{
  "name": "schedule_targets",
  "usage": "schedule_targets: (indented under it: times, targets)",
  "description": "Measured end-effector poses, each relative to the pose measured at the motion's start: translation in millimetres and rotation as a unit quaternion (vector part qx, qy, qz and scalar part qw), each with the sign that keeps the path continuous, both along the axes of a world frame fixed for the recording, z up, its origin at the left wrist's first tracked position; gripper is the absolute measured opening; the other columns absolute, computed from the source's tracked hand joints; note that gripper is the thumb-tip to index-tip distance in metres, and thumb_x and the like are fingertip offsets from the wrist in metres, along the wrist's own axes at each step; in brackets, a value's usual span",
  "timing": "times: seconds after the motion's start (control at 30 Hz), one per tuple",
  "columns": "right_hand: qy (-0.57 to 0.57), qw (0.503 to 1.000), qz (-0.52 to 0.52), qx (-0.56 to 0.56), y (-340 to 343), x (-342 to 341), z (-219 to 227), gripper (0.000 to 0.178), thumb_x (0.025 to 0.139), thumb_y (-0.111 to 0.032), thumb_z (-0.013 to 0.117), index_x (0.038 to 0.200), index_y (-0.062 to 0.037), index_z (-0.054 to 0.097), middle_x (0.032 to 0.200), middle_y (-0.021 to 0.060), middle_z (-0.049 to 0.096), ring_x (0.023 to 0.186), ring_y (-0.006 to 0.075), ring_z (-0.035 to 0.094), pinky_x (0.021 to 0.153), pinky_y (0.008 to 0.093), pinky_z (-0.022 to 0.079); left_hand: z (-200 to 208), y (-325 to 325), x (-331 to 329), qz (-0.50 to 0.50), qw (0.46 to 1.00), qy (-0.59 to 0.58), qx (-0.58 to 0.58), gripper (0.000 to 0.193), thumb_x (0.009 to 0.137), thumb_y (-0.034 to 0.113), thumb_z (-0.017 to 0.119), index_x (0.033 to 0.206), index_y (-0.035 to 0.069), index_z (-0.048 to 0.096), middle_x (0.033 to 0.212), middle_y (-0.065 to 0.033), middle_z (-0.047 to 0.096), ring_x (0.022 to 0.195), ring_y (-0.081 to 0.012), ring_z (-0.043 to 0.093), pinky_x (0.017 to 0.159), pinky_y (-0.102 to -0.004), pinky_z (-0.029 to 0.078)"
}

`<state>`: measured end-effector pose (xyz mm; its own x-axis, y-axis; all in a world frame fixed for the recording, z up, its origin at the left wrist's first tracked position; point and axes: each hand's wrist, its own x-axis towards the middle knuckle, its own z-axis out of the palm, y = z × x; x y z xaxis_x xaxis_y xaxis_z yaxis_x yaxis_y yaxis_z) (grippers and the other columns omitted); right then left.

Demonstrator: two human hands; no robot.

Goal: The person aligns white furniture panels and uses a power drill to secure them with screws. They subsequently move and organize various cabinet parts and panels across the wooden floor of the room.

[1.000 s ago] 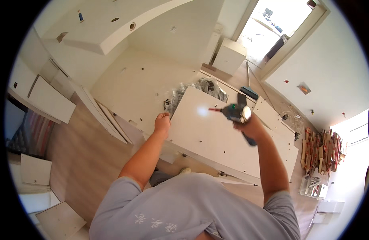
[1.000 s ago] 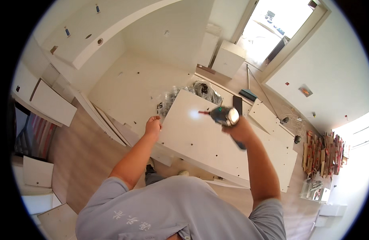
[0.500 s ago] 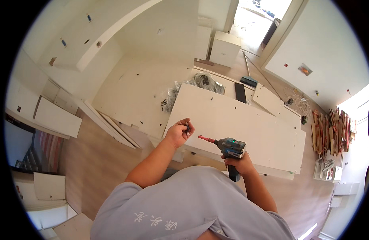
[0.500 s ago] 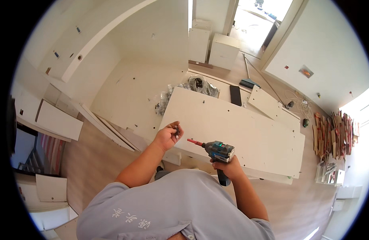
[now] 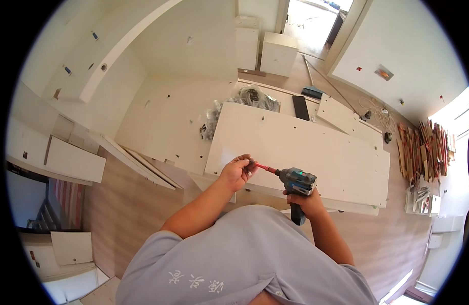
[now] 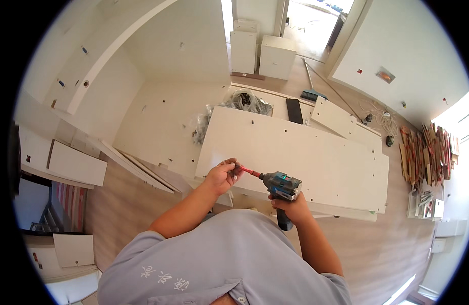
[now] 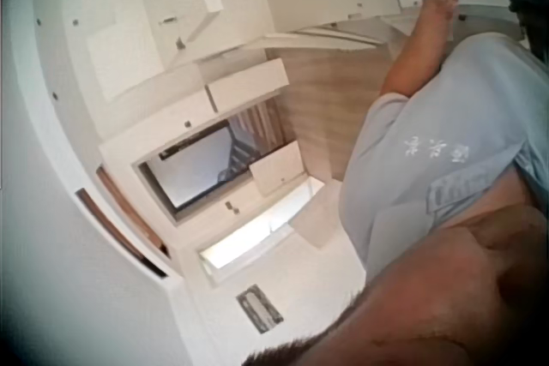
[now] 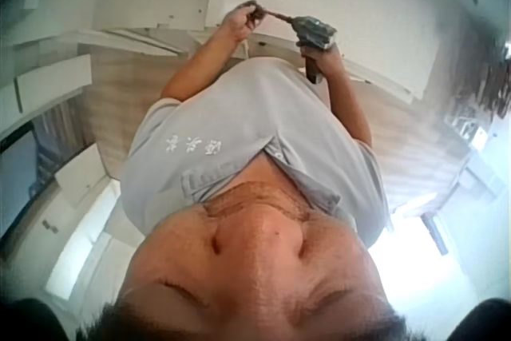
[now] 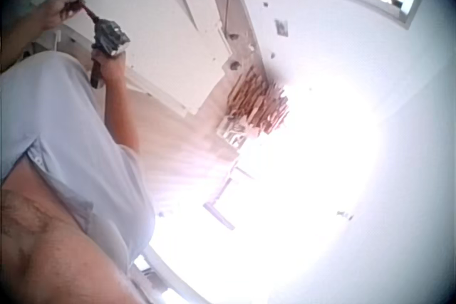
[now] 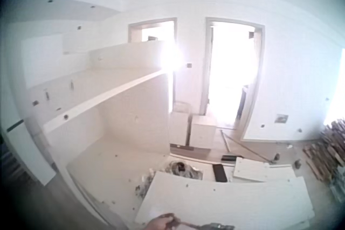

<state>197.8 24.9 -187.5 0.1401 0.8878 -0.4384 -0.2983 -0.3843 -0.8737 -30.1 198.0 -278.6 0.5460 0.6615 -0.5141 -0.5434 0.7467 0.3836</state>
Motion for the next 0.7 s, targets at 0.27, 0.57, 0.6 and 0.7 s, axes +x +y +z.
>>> schedule_targets:
  times: [0.27, 0.57, 0.6, 0.7]
  targets:
    - [0.003, 0.999, 0.013, -0.037, 2.1, 11.0, 2.2, 0.041, 0.074, 0.008, 0.073, 0.114, -0.0008, 0.066, 0.098, 0.0107, 0.073, 0.080, 0.0186, 0.067, 0.071, 0.0357, 0.056, 8.0, -20.4, -7.2, -0.082, 0.987, 0.120, 0.062, 0.023, 0.105, 0.011, 0.052, 0.124, 0.006, 0.064, 0.102, -0.0062, 0.069, 0.074, -0.0146, 0.063, 0.067, -0.0300, 0.055]
    - [-0.154, 0.983, 0.080, -0.056, -9.5, 20.8, 11.7, 0.035, 0.072, 0.003, 0.078, 0.106, -0.0022, 0.071, 0.091, 0.0045, 0.074, 0.082, 0.0146, 0.069, 0.076, 0.0345, 0.056, 0.0, -39.7, -17.7, -0.236, 0.954, 0.144, 0.116, 0.030, 0.105, 0.020, 0.058, 0.130, 0.007, 0.064, 0.095, -0.0021, 0.067, 0.068, -0.0079, 0.054, 0.056, -0.0243, 0.046]
    - [-0.160, 0.983, 0.069, -0.062, -10.7, 21.1, 13.9, 0.033, 0.072, 0.003, 0.078, 0.105, -0.0024, 0.072, 0.090, 0.0039, 0.074, 0.081, 0.0144, 0.068, 0.076, 0.0343, 0.056, -0.8, -36.1, -21.6, -0.259, 0.948, 0.137, 0.127, 0.031, 0.104, 0.022, 0.059, 0.130, 0.007, 0.064, 0.095, -0.0019, 0.067, 0.068, -0.0074, 0.054, 0.057, -0.0239, 0.046]
    - [-0.229, 0.969, 0.034, -0.090, -15.4, 37.0, 4.4, 0.029, 0.073, 0.001, 0.078, 0.102, -0.0022, 0.073, 0.088, 0.0039, 0.074, 0.079, 0.0146, 0.068, 0.074, 0.0337, 0.055, -37.5, -15.6, -28.9, -0.108, 0.854, 0.344, 0.374, 0.030, 0.101, 0.027, 0.065, 0.118, 0.004, 0.070, 0.087, -0.0028, 0.068, 0.072, -0.0093, 0.058, 0.065, -0.0277, 0.049]
